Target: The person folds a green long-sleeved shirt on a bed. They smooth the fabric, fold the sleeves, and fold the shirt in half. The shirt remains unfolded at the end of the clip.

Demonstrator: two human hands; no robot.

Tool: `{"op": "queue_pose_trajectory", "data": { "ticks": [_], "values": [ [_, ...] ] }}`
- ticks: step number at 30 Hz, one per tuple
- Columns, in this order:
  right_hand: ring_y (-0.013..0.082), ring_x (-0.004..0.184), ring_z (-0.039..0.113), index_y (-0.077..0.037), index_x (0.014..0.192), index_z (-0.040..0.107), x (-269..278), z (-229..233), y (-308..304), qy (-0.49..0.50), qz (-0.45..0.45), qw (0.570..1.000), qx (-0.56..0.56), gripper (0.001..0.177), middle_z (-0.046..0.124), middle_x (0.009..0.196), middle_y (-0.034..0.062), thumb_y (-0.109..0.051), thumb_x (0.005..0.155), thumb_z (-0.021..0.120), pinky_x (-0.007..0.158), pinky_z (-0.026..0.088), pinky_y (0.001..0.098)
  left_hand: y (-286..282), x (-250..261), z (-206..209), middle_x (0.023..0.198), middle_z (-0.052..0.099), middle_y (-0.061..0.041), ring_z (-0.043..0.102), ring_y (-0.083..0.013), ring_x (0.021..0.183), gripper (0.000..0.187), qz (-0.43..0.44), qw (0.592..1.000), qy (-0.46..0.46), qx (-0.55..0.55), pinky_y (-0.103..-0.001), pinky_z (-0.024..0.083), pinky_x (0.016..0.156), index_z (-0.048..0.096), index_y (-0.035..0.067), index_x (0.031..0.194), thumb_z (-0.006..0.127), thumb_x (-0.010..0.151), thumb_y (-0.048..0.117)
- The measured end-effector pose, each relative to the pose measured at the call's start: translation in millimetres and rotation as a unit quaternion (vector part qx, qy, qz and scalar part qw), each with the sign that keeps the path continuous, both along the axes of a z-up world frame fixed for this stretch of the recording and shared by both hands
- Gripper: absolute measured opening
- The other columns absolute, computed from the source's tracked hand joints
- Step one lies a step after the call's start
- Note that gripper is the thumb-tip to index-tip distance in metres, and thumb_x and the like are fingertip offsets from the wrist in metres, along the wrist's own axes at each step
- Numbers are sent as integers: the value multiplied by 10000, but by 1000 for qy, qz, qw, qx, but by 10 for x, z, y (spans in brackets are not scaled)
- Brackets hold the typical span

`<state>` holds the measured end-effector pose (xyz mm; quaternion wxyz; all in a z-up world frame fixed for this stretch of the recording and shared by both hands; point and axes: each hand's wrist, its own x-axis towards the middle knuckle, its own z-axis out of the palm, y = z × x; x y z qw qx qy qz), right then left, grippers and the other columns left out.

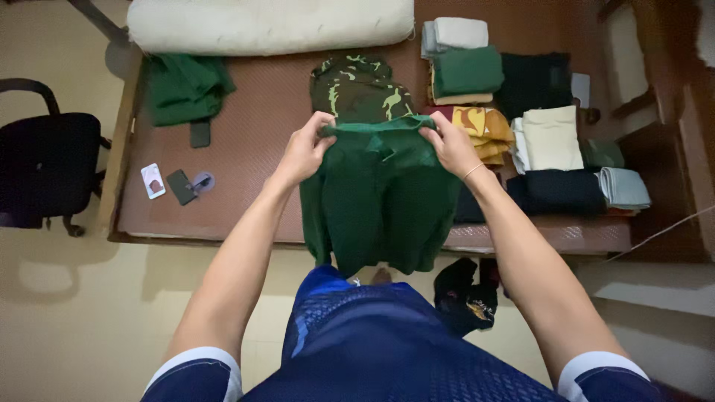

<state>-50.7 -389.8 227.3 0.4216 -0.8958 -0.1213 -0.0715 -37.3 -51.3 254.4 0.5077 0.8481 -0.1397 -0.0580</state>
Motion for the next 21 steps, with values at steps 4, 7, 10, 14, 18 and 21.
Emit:
{"op": "queue_pose_trajectory", "data": {
  "ticks": [4, 7, 10, 14, 18, 21],
  "values": [
    [145, 724, 621, -65, 1130, 617, 150, -146, 81, 78, -17, 994, 75, 176, 659, 807, 91, -179, 1014, 683, 676, 494, 306, -21, 143, 24, 1178, 731, -93, 691, -138, 961, 607, 27, 994, 39, -93, -306, 558, 855, 465, 149, 1479, 666, 933, -22],
    [91, 770, 586, -58, 1191, 645, 391, -313, 119, 94, -8, 990, 108, 205, 653, 841, 48, -141, 1007, 684, 701, 484, 271, -33, 479, -181, 1185, 739, -87, 682, -114, 1009, 655, 25, 976, 103, -193, -280, 569, 892, 431, 119, 1552, 660, 959, -39],
    [61, 866, 589, -44, 1250, 655, 707, -524, 177, 120, 23, 973, 197, 251, 662, 954, -8, -123, 1012, 659, 780, 494, 242, 26, 838, -476, 1179, 735, -81, 677, -105, 1009, 639, 29, 952, 162, -260, -259, 569, 892, 461, 71, 1544, 643, 946, -62],
    [63, 938, 605, -31, 1276, 662, 1165, -665, 185, 164, 3, 959, 229, 272, 689, 1031, -26, -109, 1016, 637, 847, 498, 233, 72, 1376, -882, 1203, 730, -88, 665, -102, 1059, 639, -8, 919, 172, -353, -236, 539, 929, 481, 47, 1534, 635, 934, -112],
    [86, 1042, 626, -38, 1225, 667, 1652, -798, 103, 211, 38, 943, 253, 216, 698, 1135, 8, -66, 1023, 595, 948, 505, 261, 154, 1987, -1184, 1137, 719, -62, 646, -88, 1020, 608, -37, 922, 203, -329, -234, 538, 911, 569, 33, 1455, 650, 878, -139],
    [139, 1088, 657, -23, 1131, 640, 1955, -1047, -2, 255, 68, 924, 278, 91, 713, 1175, 62, -34, 1054, 593, 986, 530, 311, 203, 2363, -1337, 1077, 690, -19, 635, -107, 942, 499, -79, 943, 231, -228, -263, 561, 863, 680, 69, 1332, 688, 864, -103]
  ]
}}
